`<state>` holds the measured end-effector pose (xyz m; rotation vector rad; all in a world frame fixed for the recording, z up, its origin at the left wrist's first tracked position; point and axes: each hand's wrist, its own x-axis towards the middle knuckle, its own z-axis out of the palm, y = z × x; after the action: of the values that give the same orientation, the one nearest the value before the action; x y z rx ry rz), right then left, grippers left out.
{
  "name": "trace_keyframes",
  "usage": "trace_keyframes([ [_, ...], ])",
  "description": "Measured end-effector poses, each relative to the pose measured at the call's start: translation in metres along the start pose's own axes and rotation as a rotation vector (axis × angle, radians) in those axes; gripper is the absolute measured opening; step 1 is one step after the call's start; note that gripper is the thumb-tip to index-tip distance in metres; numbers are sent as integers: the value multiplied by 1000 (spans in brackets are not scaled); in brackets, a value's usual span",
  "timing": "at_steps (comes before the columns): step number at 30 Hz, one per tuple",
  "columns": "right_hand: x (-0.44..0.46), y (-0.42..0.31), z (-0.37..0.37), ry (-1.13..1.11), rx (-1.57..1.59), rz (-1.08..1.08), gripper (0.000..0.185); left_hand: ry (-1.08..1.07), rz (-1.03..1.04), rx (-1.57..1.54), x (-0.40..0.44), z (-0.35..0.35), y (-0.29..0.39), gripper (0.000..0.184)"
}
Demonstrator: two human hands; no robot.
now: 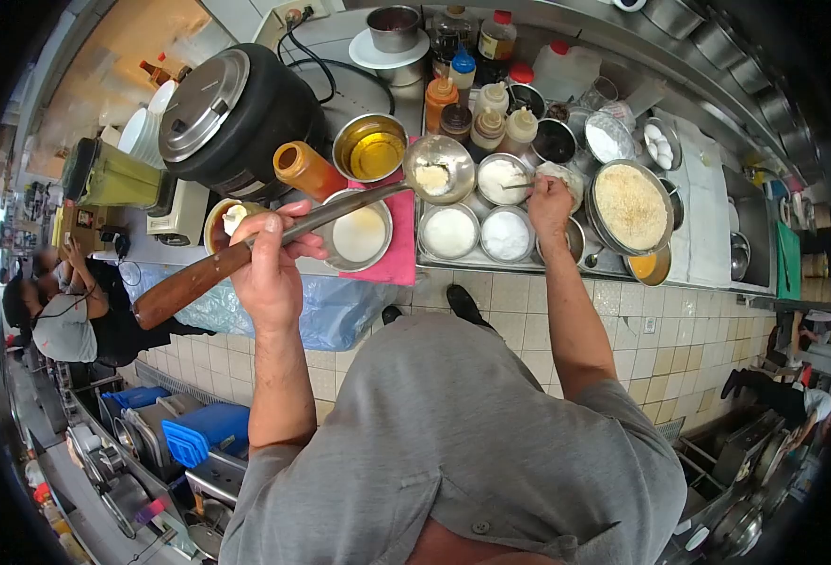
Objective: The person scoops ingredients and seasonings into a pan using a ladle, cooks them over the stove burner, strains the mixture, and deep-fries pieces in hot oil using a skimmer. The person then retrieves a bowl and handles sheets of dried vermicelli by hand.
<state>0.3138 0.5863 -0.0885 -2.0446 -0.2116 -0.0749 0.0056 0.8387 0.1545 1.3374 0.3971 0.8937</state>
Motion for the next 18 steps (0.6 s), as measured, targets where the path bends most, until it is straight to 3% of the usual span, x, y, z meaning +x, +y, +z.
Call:
trace_keyframes([
  [1, 2, 5, 1, 3, 124, 177, 26, -4, 3, 10, 1, 0, 0, 21],
  [5, 0, 3, -19, 137, 290, 257, 25, 14, -5, 3, 2, -3, -6, 21],
  [7, -4, -39, -44, 106, 509, 339, 25, 28, -37, 5, 5, 2, -10, 20],
  [11, -21, -113, -53, 67, 580, 160, 25, 6, -100, 32, 9, 22, -20, 20],
  [13, -21, -109, -47, 81, 448, 37, 22, 0, -115, 13, 12, 32, -23, 20],
  [15, -14, -97, -41, 197, -214, -525, 16, -17, -186, -52, 14, 30, -36, 19],
  [17, -11, -76, -31, 83, -236, -448, 12, -1, -176, -64, 11, 25, -30, 18],
  [18, -7, -54, -27, -167, -316, -438, 12, 12, -166, -95, 8, 20, -23, 19],
])
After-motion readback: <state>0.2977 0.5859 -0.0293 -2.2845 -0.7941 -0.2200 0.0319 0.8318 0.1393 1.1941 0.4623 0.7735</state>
